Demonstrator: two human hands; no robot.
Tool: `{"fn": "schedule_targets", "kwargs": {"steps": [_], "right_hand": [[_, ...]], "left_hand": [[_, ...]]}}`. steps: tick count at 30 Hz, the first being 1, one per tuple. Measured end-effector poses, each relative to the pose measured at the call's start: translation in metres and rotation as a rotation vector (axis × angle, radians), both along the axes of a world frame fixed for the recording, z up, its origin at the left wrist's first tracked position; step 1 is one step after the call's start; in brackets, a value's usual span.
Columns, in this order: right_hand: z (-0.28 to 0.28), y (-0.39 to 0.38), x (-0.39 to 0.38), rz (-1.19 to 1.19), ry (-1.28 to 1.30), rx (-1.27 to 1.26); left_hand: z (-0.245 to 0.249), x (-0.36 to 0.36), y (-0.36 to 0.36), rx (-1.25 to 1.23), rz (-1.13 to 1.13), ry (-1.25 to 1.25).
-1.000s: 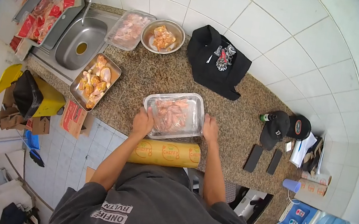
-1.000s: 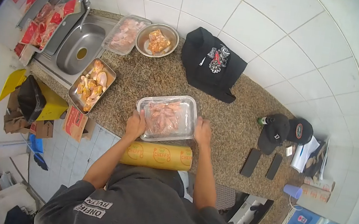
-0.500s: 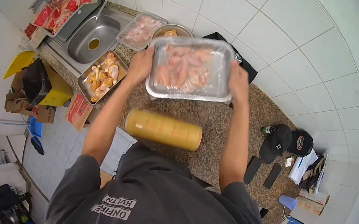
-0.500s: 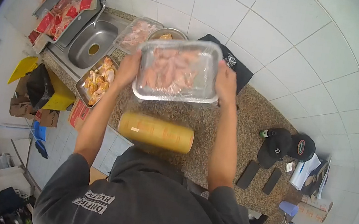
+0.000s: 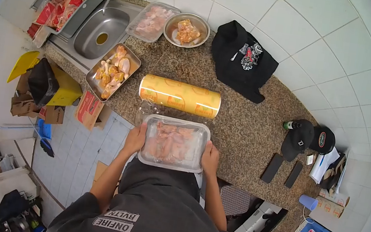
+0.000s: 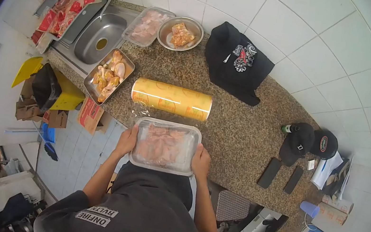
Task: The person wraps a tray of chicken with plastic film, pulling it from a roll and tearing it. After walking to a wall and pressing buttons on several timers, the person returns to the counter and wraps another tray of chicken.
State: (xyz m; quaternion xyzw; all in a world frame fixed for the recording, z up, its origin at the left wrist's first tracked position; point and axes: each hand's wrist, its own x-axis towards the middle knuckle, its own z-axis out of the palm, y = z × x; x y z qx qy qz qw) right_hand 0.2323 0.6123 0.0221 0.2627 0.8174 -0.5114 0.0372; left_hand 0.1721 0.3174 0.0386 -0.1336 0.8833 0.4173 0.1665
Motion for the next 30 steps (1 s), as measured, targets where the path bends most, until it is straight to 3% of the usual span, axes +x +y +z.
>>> {"fn": "schedule_targets", "kwargs": {"steps": [2,5,9,11,15,17,18,20,22,24,25,27,28,30], "right_hand": [[-0.033,-0.009,-0.006,-0.021,0.011,0.051],[-0.038,-0.018,-0.020,-0.060,0.044,0.035],[-0.022,-0.022,-0.044,-0.051,0.086,0.143],[-0.038,-0.024,-0.054,0.003,0.163,0.288],[-0.029,-0.018,-0.058,0.062,0.141,0.430],[0.000,-0.007,-0.068,0.225,-0.165,0.578],[-0.001,-0.001,-0.078,0.224,-0.166,0.580],[-0.003,0.012,-0.108,0.024,0.208,0.478],[0.013,0.025,-0.159,-0.073,-0.016,0.088],[0.033,0.015,-0.199,-0.219,0.015,-0.329],[0.026,0.013,-0.215,-0.219,0.014,-0.329],[-0.002,0.014,-0.242,-0.350,0.000,-0.406],[-0.008,0.004,-0.251,-0.411,0.359,-0.297],[-0.006,0.024,-0.267,-0.376,0.272,-0.268]], "left_hand": [[-0.035,-0.004,-0.009,-0.067,-0.002,-0.004],[-0.067,-0.032,-0.015,-0.079,-0.032,0.046],[-0.044,-0.062,-0.002,-0.043,-0.069,0.073],[-0.046,-0.077,0.002,-0.071,-0.067,0.280],[-0.031,-0.095,-0.004,-0.152,-0.126,0.154],[-0.008,-0.104,-0.016,-0.272,-0.259,0.046],[0.003,-0.112,-0.015,-0.270,-0.259,0.046],[0.023,-0.137,-0.010,-0.381,0.036,0.507],[0.037,-0.174,-0.001,-0.342,0.047,0.559],[0.005,-0.227,0.002,-0.179,0.020,0.216],[-0.009,-0.248,0.004,-0.180,0.020,0.215],[-0.024,-0.280,0.010,0.176,0.165,0.008],[-0.023,-0.288,0.012,0.179,0.160,0.010],[-0.022,-0.296,0.013,0.417,0.107,0.061]]}}
